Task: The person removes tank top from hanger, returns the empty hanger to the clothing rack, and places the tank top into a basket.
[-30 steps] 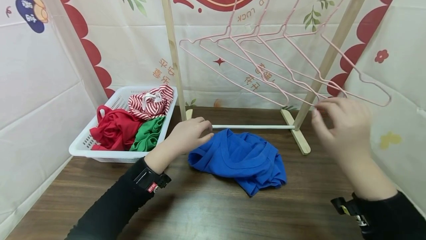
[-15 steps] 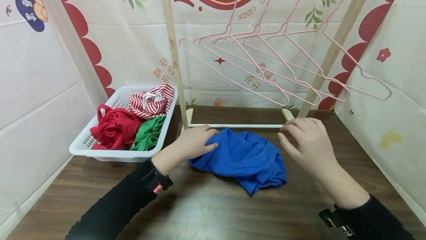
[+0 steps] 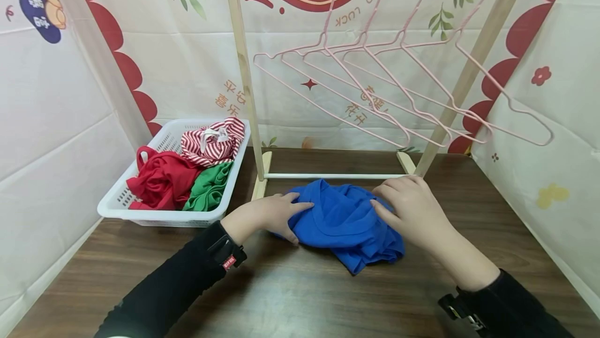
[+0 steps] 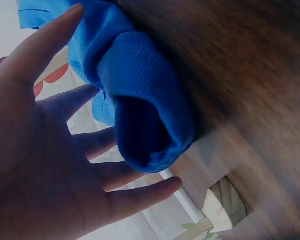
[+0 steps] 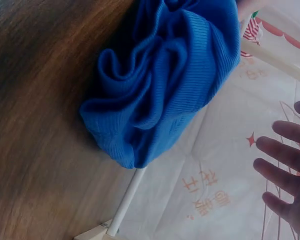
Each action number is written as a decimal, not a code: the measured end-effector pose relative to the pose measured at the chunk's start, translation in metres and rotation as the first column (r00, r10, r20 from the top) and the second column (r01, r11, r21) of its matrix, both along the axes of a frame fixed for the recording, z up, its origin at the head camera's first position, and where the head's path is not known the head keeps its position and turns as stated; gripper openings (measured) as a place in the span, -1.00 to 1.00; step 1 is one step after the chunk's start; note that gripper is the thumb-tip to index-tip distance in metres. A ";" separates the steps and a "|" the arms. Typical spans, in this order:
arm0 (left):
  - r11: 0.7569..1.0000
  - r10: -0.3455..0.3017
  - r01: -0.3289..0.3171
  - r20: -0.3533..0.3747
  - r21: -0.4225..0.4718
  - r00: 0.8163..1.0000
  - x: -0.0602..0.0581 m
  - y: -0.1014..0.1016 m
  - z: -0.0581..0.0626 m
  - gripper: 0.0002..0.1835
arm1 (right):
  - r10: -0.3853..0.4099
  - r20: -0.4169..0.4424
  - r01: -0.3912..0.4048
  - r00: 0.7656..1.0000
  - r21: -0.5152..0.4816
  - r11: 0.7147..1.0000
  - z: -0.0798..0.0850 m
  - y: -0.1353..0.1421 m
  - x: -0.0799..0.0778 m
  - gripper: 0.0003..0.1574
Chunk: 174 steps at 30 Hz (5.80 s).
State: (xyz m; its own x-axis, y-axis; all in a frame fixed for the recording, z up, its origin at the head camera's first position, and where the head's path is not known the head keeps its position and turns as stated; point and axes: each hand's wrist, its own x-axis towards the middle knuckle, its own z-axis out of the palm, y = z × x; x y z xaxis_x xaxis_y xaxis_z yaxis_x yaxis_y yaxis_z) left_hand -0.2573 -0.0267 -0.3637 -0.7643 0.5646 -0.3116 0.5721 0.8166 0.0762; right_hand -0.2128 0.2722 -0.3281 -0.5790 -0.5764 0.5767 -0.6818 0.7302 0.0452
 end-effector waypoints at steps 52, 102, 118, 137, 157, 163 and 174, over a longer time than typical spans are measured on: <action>0.505 0.541 -0.272 -0.055 0.819 0.839 0.013 -0.035 0.065 -0.64 | -0.146 0.233 0.147 0.961 0.014 0.989 0.006 -0.014 -0.002 -0.79; 0.976 -0.202 0.162 -0.339 -0.142 0.919 0.014 0.047 -0.018 -0.53 | -0.148 0.316 0.132 0.937 0.071 0.989 -0.012 -0.017 -0.011 -0.77; 0.987 -0.155 0.159 -0.328 -0.015 0.932 0.023 0.032 -0.012 -0.52 | -0.107 0.394 0.102 0.913 0.035 0.994 -0.008 -0.022 -0.005 -0.71; 0.966 -0.055 0.159 -0.438 0.203 0.897 0.026 0.000 0.017 -0.59 | -0.094 0.429 0.139 0.898 -0.076 0.987 0.010 -0.040 0.001 -0.66; 0.756 0.236 0.017 -0.297 0.654 0.925 0.025 -0.052 0.066 -0.42 | -0.063 0.376 0.155 0.925 -0.218 0.964 0.031 -0.050 -0.001 -0.69; 0.703 0.283 -0.006 -0.272 0.711 0.920 0.028 -0.065 0.084 -0.39 | -0.046 0.410 0.147 0.911 -0.219 0.964 0.036 -0.053 -0.004 -0.67; 0.563 0.388 -0.084 -0.173 0.822 0.905 0.030 -0.090 0.102 -0.49 | -0.034 0.389 0.115 0.921 -0.188 0.975 0.050 -0.066 -0.016 -0.63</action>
State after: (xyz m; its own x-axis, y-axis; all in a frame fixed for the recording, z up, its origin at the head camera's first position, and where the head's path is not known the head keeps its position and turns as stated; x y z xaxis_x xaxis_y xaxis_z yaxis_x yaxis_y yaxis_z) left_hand -0.2272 -0.1171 -0.2615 -0.8692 0.2486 0.4275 0.4809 0.6260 0.6139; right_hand -0.2284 0.2064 -0.2781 -0.8145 -0.4171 0.4034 -0.5605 0.7453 -0.3610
